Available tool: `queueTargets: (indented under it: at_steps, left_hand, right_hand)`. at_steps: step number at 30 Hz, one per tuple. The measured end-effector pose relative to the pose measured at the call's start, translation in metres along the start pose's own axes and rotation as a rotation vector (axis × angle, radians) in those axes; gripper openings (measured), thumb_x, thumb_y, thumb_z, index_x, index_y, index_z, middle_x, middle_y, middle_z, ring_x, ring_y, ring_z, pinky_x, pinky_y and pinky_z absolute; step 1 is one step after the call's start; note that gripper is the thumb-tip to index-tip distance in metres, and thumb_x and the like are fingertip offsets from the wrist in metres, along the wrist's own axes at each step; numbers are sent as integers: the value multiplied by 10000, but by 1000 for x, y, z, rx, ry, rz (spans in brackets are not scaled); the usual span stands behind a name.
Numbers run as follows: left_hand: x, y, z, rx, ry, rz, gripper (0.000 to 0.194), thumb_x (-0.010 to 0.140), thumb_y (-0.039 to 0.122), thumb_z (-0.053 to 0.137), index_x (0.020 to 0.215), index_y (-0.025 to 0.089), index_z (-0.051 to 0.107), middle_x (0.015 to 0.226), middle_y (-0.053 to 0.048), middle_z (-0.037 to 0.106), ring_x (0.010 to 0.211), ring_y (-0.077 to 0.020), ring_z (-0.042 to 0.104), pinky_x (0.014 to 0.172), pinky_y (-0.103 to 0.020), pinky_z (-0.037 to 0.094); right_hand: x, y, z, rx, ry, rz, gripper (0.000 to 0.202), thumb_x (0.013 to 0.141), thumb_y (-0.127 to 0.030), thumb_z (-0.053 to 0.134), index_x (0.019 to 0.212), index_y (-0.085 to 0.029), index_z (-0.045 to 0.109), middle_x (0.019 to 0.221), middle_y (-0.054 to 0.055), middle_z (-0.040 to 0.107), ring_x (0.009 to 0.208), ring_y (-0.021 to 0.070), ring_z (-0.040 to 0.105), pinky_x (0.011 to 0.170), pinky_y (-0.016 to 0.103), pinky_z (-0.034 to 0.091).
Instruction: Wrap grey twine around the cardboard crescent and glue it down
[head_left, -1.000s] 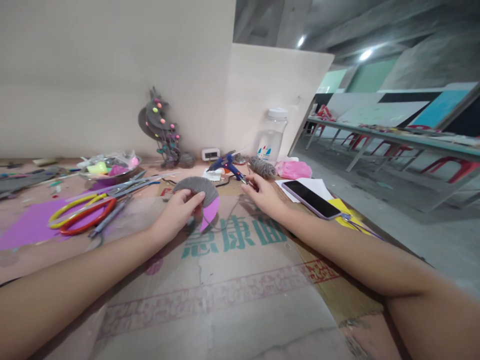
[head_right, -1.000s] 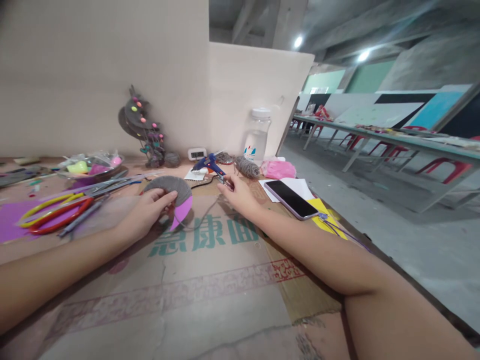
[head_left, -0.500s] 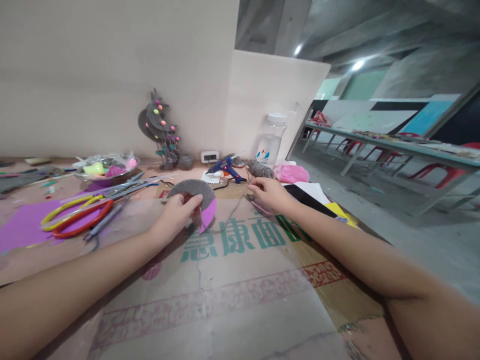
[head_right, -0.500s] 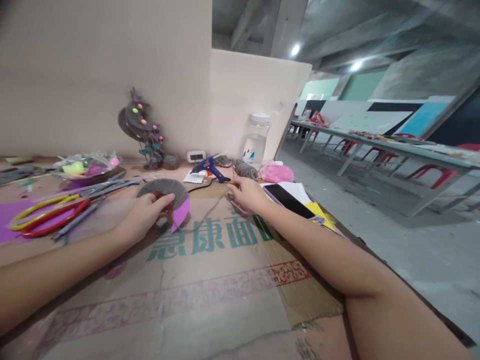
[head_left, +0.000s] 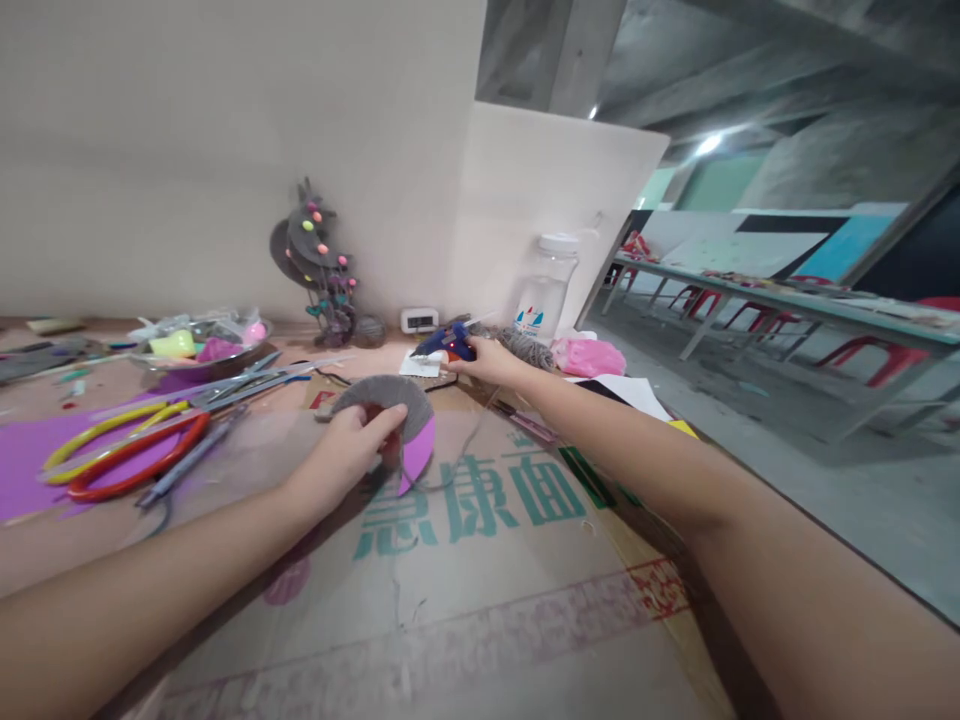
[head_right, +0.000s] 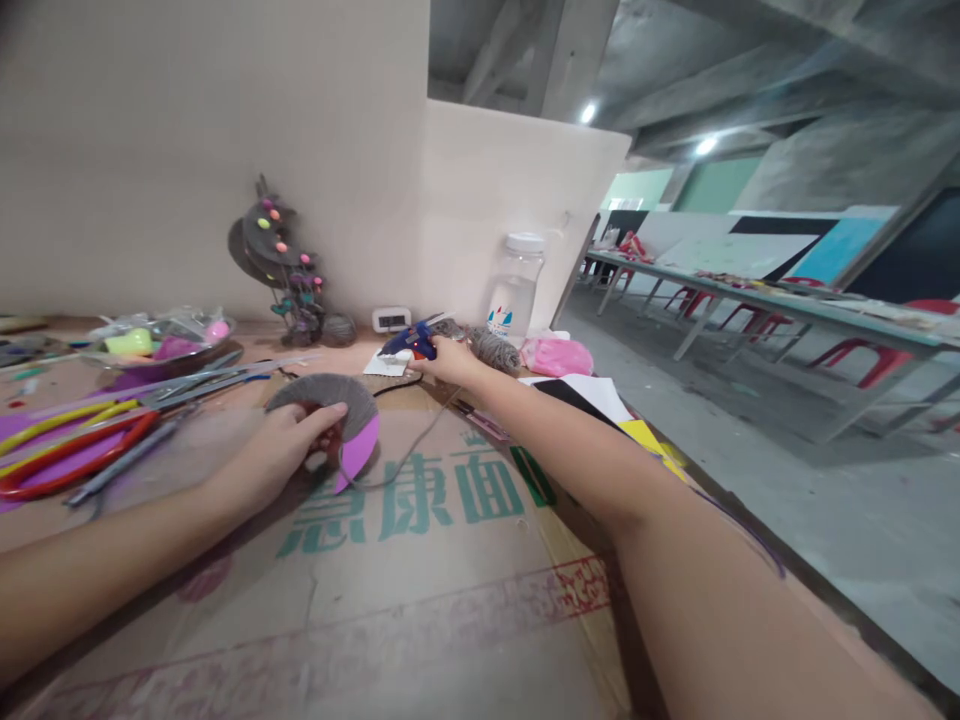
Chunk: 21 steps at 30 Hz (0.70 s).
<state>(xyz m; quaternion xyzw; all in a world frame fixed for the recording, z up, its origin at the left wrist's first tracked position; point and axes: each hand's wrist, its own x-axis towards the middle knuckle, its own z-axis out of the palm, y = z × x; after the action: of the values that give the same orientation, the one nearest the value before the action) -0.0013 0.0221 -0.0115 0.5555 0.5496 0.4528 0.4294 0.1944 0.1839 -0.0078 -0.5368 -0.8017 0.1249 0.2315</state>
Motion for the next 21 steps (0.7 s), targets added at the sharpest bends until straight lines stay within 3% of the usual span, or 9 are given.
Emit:
queueTargets:
  at_steps: [5, 11, 15, 18, 21]
  left_hand:
    - [1, -2, 1, -112, 9, -11, 339, 745, 416, 556, 513, 172, 513, 479, 30, 493, 454, -97, 419, 451, -221, 304]
    - [1, -1, 0, -71, 12, -13, 340, 736, 423, 561, 522, 164, 506, 475, 31, 487, 459, -98, 433, 474, -222, 323]
    - [4, -8, -2, -93, 26, 8, 317, 737, 405, 548, 529, 180, 469, 480, 44, 458, 455, -100, 427, 480, -229, 331]
    - [7, -18, -4, -76, 20, 49, 313, 748, 415, 530, 545, 180, 490, 519, 27, 496, 496, -118, 463, 508, -242, 347]
    - [9, -21, -5, -44, 32, 85, 321, 748, 443, 535, 560, 187, 491, 524, 31, 490, 517, -125, 462, 519, -247, 339]
  right_hand:
    - [12, -6, 12, 63, 42, 68, 382, 724, -311, 673, 1049, -130, 586, 1017, 113, 668, 915, 208, 627, 798, 296, 469]
    - [-2, -17, -14, 277, -33, 54, 261, 801, -363, 592, 817, -104, 613, 699, 94, 679, 562, 130, 621, 534, 213, 474]
    - [-33, -32, -27, 431, -66, -2, 305, 870, -381, 470, 805, -114, 602, 835, 110, 689, 614, 117, 643, 584, 220, 515]
    - [-67, -40, -32, 663, -87, -88, 234, 807, -350, 570, 905, -141, 606, 953, 94, 675, 753, 140, 659, 701, 262, 534]
    - [-102, -41, -36, 695, -75, -105, 220, 791, -348, 588, 924, -172, 593, 945, 63, 665, 735, 130, 638, 699, 270, 522]
